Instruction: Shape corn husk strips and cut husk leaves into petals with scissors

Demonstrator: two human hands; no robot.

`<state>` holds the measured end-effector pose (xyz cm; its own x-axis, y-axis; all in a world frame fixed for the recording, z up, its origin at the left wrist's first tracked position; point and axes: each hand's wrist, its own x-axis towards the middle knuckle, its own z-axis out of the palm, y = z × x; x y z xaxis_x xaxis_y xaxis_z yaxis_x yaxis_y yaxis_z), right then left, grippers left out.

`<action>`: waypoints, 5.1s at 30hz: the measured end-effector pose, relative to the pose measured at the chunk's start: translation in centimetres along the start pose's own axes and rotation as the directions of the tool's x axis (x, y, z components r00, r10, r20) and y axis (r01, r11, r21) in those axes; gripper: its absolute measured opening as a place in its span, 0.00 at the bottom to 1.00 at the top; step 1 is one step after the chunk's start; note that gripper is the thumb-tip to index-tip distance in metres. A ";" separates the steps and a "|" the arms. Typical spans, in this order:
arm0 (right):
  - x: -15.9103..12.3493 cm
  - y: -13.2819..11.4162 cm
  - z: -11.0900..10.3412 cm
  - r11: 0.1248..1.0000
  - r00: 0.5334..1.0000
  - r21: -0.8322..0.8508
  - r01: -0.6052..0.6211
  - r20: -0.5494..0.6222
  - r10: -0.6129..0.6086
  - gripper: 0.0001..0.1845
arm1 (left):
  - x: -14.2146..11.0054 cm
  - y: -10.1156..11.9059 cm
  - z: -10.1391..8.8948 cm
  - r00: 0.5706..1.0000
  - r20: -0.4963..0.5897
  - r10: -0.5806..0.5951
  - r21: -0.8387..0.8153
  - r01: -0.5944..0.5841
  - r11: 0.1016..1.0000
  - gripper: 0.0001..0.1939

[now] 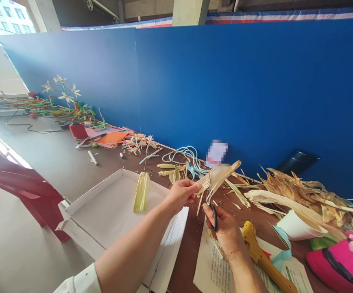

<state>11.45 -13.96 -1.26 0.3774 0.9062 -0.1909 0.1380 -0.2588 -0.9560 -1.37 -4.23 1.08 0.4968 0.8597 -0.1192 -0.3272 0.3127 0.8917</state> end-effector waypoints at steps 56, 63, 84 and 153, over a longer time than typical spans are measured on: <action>-0.7 -0.6 -0.1 0.994 0.981 -0.101 0.027 0.193 -0.007 0.25 | 0.7 -0.3 -0.3 1.000 0.024 0.012 -0.121 -0.009 0.993 0.13; -0.3 0.0 -0.2 0.997 0.986 -0.075 0.015 0.165 -0.002 0.23 | 0.6 -0.3 -0.1 1.000 0.020 0.011 -0.132 -0.009 0.991 0.11; -0.3 -0.2 0.3 0.993 0.993 -0.098 0.069 0.097 -0.060 0.22 | 0.6 -0.7 -0.1 0.999 0.013 -0.042 -0.203 0.044 0.978 0.12; 0.3 0.9 -0.3 0.994 0.989 -0.099 0.049 0.147 -0.034 0.16 | 0.9 -0.4 -0.5 0.992 -0.112 0.056 -0.239 -0.082 0.968 0.21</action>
<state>11.94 -13.96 -2.10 0.2341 0.9537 -0.1887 0.2463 -0.2459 -0.9375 -1.17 -3.38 0.44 0.3841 0.9158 -0.1171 -0.5492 0.3286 0.7684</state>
